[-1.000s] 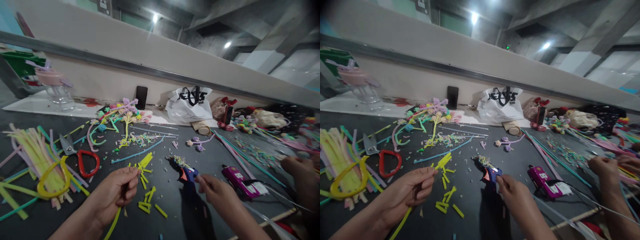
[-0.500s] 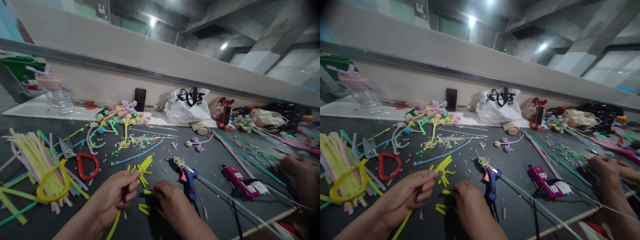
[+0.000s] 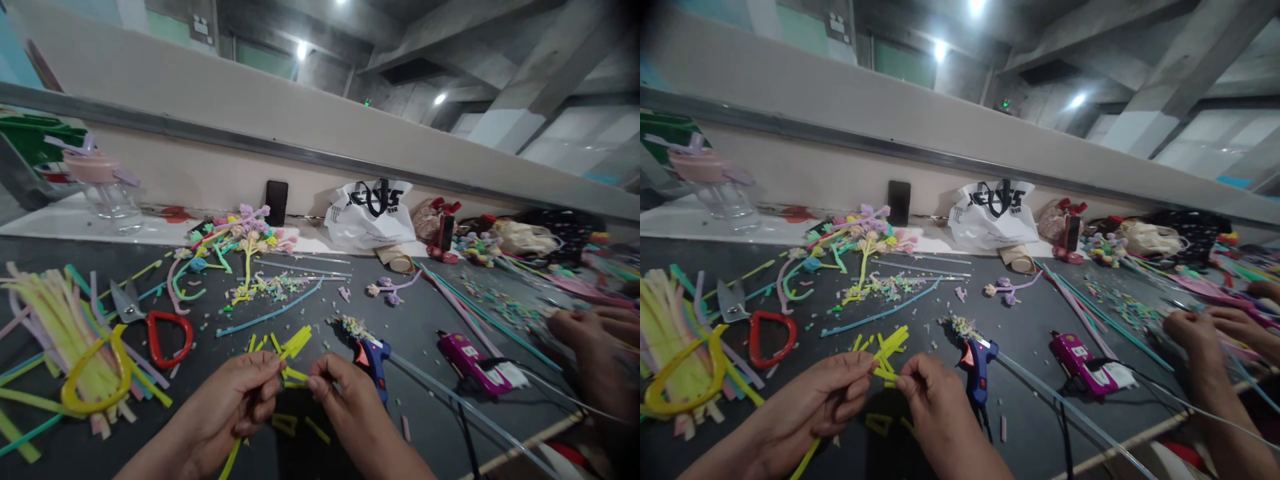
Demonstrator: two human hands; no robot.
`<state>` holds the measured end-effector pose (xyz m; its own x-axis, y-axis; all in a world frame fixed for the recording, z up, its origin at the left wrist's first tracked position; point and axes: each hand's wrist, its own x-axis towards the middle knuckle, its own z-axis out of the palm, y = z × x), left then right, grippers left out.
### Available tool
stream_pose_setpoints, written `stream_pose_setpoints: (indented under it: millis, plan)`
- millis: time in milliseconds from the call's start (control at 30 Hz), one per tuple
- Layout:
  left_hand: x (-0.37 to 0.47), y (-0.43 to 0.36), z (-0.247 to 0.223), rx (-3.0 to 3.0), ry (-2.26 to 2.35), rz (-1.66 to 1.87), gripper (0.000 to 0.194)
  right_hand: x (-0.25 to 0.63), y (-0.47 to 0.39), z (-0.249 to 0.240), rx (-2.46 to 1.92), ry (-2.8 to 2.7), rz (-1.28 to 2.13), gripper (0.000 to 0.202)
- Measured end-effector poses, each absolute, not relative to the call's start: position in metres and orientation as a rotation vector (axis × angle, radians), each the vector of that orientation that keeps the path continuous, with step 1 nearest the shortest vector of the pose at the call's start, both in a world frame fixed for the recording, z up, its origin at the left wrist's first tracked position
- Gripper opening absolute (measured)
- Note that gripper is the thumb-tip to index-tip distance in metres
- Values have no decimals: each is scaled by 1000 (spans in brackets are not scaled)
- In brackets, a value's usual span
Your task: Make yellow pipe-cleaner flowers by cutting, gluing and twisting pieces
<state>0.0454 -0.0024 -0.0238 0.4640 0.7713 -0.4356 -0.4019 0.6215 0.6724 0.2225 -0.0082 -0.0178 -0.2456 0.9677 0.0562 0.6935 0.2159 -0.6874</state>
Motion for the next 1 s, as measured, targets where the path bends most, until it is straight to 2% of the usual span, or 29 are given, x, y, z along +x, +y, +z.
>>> stream_pose_setpoints:
  millis: [200, 567, 1000]
  plan:
    - [44, -2, -23, 571, 792, 758, 27, 229, -6, -9, -1511, -2055, 682, 13]
    - [48, -3, -15, 692, 946, 707, 25, 235, 6, 19, -1354, -2470, 116, 20]
    - [49, -3, -12, 730, 1007, 626, 26, 236, 14, 20, -1253, -2665, -119, 19]
